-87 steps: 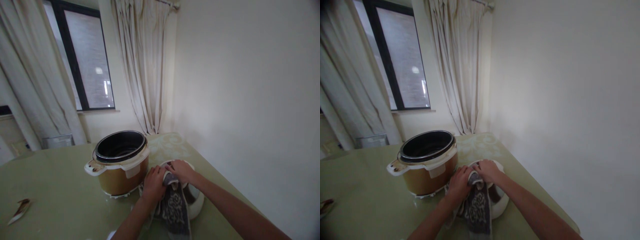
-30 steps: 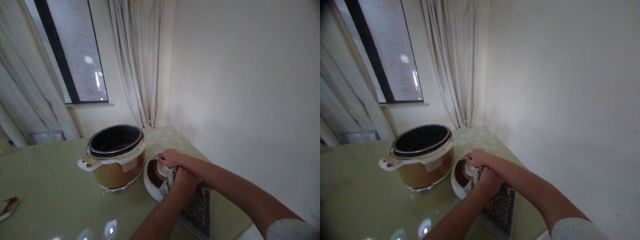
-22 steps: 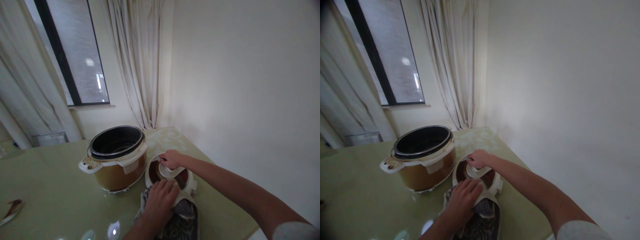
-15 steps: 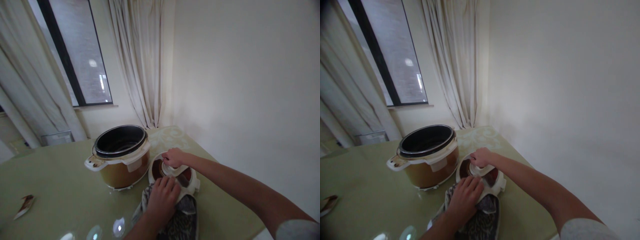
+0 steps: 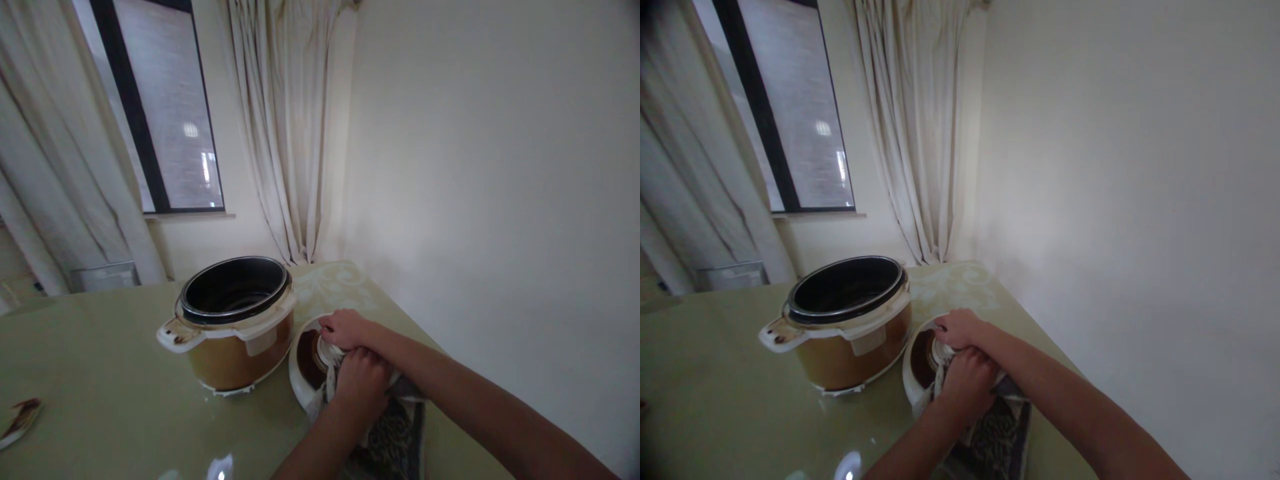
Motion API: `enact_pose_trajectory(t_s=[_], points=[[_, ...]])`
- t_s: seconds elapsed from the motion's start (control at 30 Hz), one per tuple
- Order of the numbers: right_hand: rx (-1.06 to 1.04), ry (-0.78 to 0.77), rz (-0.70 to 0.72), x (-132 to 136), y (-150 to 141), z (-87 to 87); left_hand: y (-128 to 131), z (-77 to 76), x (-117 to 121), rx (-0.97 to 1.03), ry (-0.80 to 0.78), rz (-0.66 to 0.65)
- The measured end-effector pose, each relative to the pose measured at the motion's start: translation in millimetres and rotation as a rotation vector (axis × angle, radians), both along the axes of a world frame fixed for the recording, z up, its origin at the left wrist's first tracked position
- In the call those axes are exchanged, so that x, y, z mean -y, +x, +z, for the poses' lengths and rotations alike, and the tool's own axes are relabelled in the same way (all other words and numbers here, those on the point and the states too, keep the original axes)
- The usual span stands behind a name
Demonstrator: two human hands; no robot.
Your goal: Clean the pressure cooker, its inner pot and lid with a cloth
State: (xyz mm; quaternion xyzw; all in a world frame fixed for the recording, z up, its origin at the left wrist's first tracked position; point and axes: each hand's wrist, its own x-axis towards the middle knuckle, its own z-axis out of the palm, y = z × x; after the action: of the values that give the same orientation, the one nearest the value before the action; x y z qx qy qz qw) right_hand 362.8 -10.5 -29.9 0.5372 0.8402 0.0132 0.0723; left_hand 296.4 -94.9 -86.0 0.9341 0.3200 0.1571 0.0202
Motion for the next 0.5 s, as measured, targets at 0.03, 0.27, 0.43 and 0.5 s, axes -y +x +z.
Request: enact_pose_trajectory(t_s=[0.03, 0.27, 0.43, 0.5], points=[[-0.008, -0.002, 0.002, 0, 0, -0.5, -11, -2.4, 4, 0.024, -0.014, 0.008], [-0.030, -0.014, 0.016, 0, 2, -2.7, -107, -27.4, 19, 0.178, -0.106, 0.175], [-0.020, -0.025, 0.034, 1, 3, 2.1, -158, -45.4, 21, 0.213, -0.121, 0.395], [-0.014, -0.021, 0.007, 4, 1, 4.0, -165, -51.1, 26, 0.187, -0.093, 0.437]])
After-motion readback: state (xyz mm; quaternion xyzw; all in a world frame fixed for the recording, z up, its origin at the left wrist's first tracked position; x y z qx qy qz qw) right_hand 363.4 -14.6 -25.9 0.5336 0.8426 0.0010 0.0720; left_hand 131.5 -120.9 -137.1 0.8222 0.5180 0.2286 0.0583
